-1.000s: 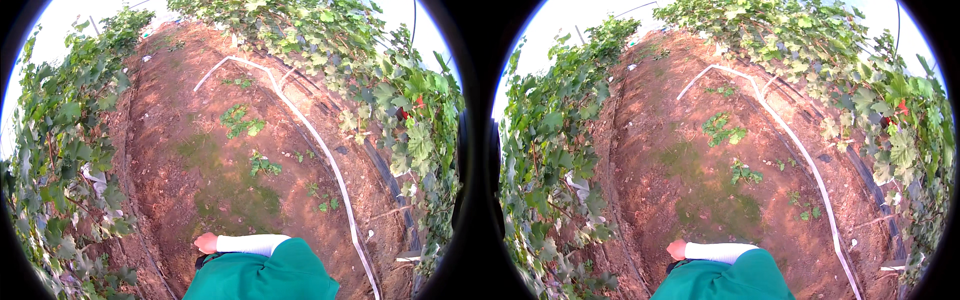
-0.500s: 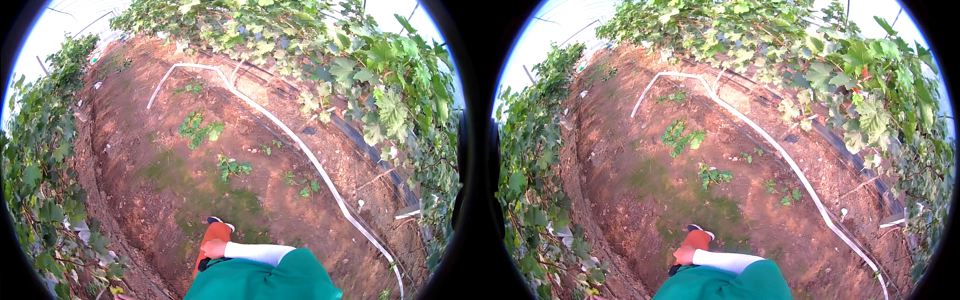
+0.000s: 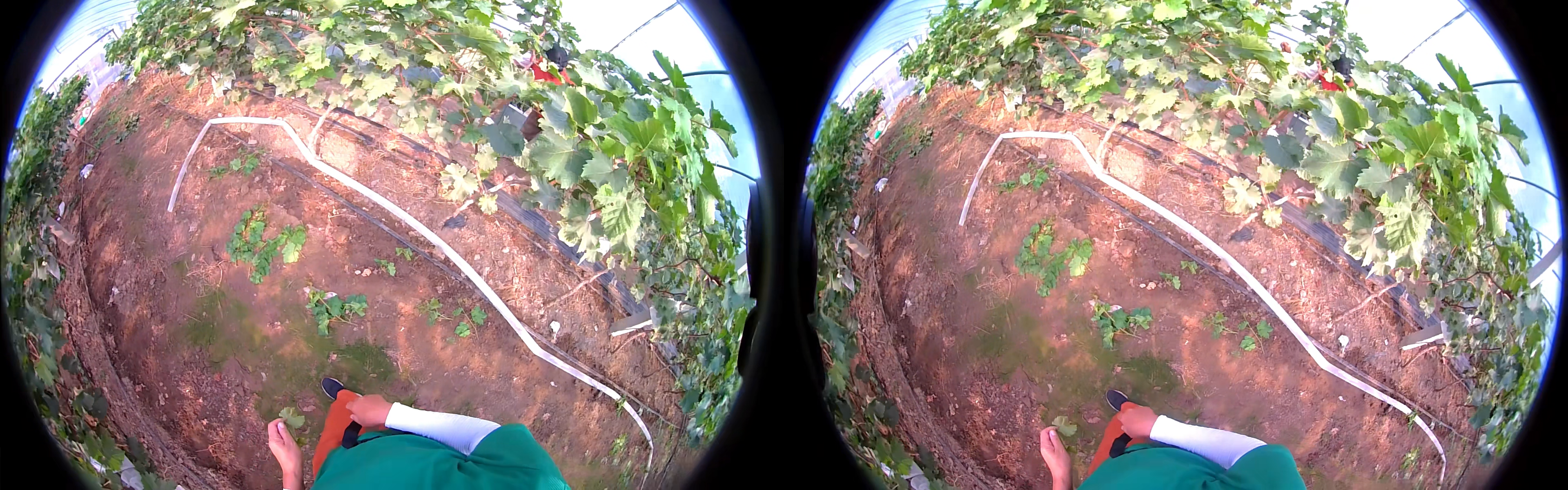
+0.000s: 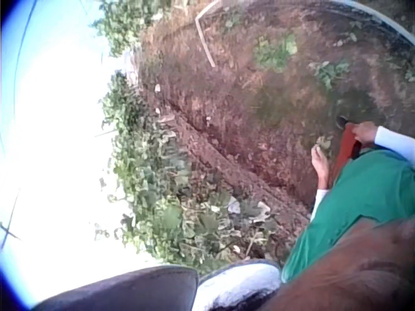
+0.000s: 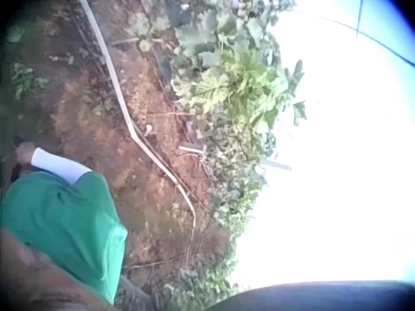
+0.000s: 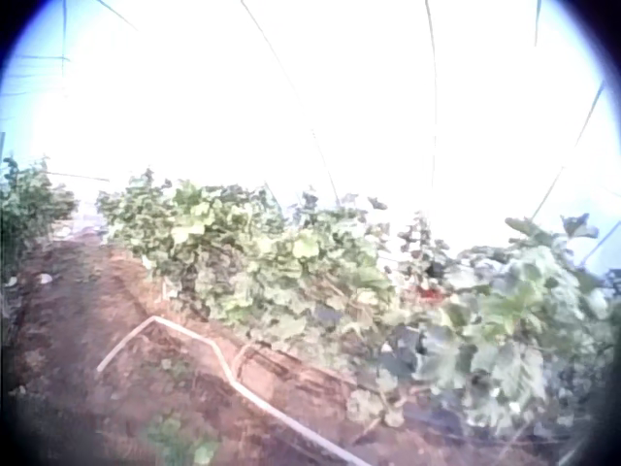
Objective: The person walks along rows of grapevines in a greenhouse and repeatedly reaches up to pluck small leaves or shoots from the vines by hand. The removed plant material is dropped to the ground as the person continues down the row.
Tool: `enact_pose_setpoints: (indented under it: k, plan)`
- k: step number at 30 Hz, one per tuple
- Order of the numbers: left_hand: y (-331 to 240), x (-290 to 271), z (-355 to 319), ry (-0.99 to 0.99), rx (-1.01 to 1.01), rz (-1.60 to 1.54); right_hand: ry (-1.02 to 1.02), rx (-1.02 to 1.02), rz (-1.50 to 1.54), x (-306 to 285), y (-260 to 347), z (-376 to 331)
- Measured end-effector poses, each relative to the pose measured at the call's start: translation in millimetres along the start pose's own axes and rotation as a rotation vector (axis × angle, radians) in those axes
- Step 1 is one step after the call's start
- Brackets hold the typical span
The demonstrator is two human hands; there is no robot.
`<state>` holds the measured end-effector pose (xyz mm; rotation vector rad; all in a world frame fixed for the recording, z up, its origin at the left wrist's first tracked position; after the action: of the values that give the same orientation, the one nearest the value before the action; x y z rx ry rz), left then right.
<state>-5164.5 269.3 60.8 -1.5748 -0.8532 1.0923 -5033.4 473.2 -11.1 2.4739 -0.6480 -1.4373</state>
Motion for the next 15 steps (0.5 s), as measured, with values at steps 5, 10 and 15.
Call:
enact_pose_setpoints:
  k: [5,10,15]
  plan:
    - [48.3,64.5,45.2,0.217,-0.265,0.188,-0.014,0.100,0.128,-32.8,-43.9,44.6]
    - [90.5,122.8,59.0,0.401,-0.346,0.362,-0.159,0.261,0.237,-16.5,-128.9,44.6]
    - [146.7,189.0,48.4,0.512,-0.400,0.555,0.040,0.478,0.331,72.1,-222.1,18.2]
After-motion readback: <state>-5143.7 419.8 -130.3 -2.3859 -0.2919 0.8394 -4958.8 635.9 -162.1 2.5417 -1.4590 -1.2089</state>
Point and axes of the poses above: each hand's wrist, its own z-axis towards the middle knuckle, its own x-axis out of the palm, y = z × x, the point moved 8 cm from there along z, towards the middle knuckle, and after that the axes turned 14 degrees about -z, right-handed, at the moved point
